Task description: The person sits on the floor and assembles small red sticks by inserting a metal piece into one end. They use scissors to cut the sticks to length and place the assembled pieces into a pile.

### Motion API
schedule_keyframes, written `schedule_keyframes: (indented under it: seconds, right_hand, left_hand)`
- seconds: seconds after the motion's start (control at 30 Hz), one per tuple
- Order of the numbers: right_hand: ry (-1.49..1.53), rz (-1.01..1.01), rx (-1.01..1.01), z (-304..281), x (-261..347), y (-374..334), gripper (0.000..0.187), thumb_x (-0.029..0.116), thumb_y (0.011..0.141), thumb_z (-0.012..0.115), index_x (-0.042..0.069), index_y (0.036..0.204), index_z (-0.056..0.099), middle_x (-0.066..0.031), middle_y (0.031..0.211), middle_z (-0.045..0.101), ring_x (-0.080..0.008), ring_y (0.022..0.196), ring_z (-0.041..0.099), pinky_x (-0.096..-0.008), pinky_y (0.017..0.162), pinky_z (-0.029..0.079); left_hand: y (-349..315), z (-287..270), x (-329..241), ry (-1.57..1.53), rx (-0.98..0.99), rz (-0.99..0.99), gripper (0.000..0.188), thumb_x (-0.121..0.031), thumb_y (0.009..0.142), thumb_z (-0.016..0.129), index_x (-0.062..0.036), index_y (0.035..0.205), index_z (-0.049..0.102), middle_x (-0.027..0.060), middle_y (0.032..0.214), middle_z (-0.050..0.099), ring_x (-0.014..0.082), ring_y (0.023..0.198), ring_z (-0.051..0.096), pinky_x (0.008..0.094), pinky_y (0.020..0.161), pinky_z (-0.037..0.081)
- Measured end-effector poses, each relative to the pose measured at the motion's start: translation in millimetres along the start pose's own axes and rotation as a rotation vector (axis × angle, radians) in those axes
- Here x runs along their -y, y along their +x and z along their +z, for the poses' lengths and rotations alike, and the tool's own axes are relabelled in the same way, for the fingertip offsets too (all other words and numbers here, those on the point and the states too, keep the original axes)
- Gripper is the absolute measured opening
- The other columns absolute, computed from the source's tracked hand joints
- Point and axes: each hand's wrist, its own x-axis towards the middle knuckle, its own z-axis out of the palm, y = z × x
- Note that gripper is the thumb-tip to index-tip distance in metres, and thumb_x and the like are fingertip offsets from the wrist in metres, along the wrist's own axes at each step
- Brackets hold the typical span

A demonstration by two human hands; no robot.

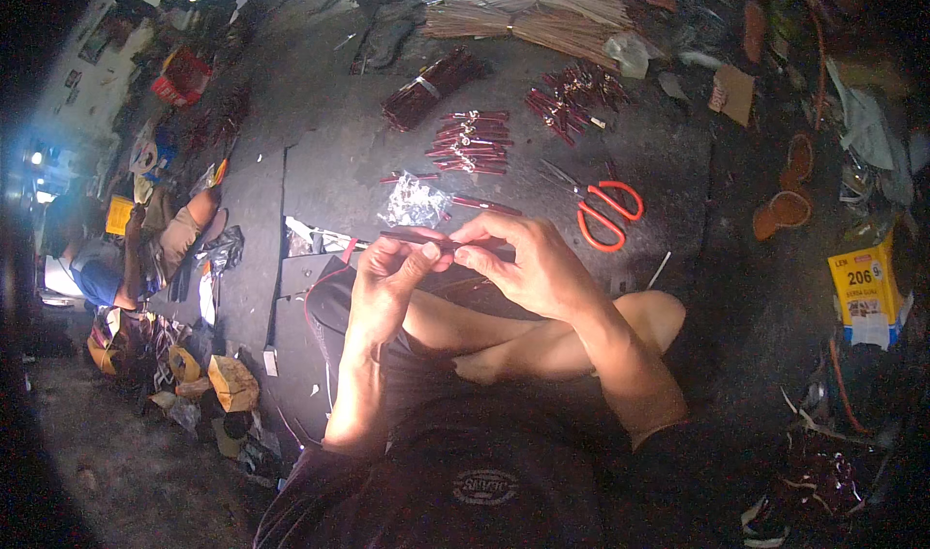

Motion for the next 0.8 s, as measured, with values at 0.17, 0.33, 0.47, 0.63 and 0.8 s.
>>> schedule_keyframes:
  seconds: [0.17, 0.33, 0.47, 0.63, 0.8]
  right_hand:
    - [0.025, -0.026, -0.043, 5, -12, -2, 0.014, 0.009, 0.090, 0.067, -0.002, 0.098, 0.064, -0.0128, 0.092, 0.070, -0.0194, 0.087, 0.069, -0.0320, 0.074, 0.054]
    - [0.065, 0.056, -0.074, 7, -11, -2, 0.012, 0.009, 0.089, 0.067, -0.001, 0.094, 0.063, -0.0099, 0.086, 0.068, -0.0176, 0.080, 0.068, -0.0316, 0.070, 0.053]
    - [0.016, 0.052, -0.089, 16, -30, 6, 0.013, 0.012, 0.090, 0.066, 0.000, 0.090, 0.062, -0.0079, 0.082, 0.066, -0.0163, 0.076, 0.063, -0.0323, 0.072, 0.049]
    - [0.110, 0.113, -0.046, 48, -51, 3, 0.015, 0.018, 0.094, 0.063, 0.003, 0.093, 0.061, -0.0018, 0.082, 0.062, -0.0087, 0.076, 0.058, -0.0261, 0.067, 0.047]
    - [0.324, 0.185, -0.098, 56, -44, -3, 0.018, 0.020, 0.094, 0.062, 0.002, 0.096, 0.060, -0.0032, 0.085, 0.061, -0.0115, 0.075, 0.058, -0.0270, 0.070, 0.047]
  left_hand:
    - [0, -3, 5, -0.025, 0.036, 0.017, 0.015, -0.010, 0.091, 0.068, 0.0002, 0.101, 0.068, 0.0093, 0.095, 0.071, 0.0163, 0.085, 0.067, 0.0294, 0.082, 0.053]
    - [3, 1, 13, -0.020, 0.028, 0.026, 0.012, -0.006, 0.091, 0.066, 0.0027, 0.099, 0.069, 0.0084, 0.099, 0.069, 0.0149, 0.088, 0.066, 0.0279, 0.084, 0.055]
    - [-2, -3, 21, -0.021, -0.003, 0.011, 0.012, -0.007, 0.091, 0.066, 0.0029, 0.095, 0.070, 0.0070, 0.100, 0.068, 0.0125, 0.088, 0.065, 0.0249, 0.080, 0.054]
    - [-17, -18, 45, 0.112, -0.105, 0.146, 0.011, -0.007, 0.091, 0.063, -0.0008, 0.099, 0.065, 0.0000, 0.083, 0.066, 0.0041, 0.077, 0.057, 0.0236, 0.067, 0.049]
    - [-26, -30, 46, 0.340, -0.139, 0.297, 0.012, -0.007, 0.092, 0.060, -0.0004, 0.102, 0.063, 0.0041, 0.087, 0.069, 0.0095, 0.084, 0.065, 0.0281, 0.077, 0.053]
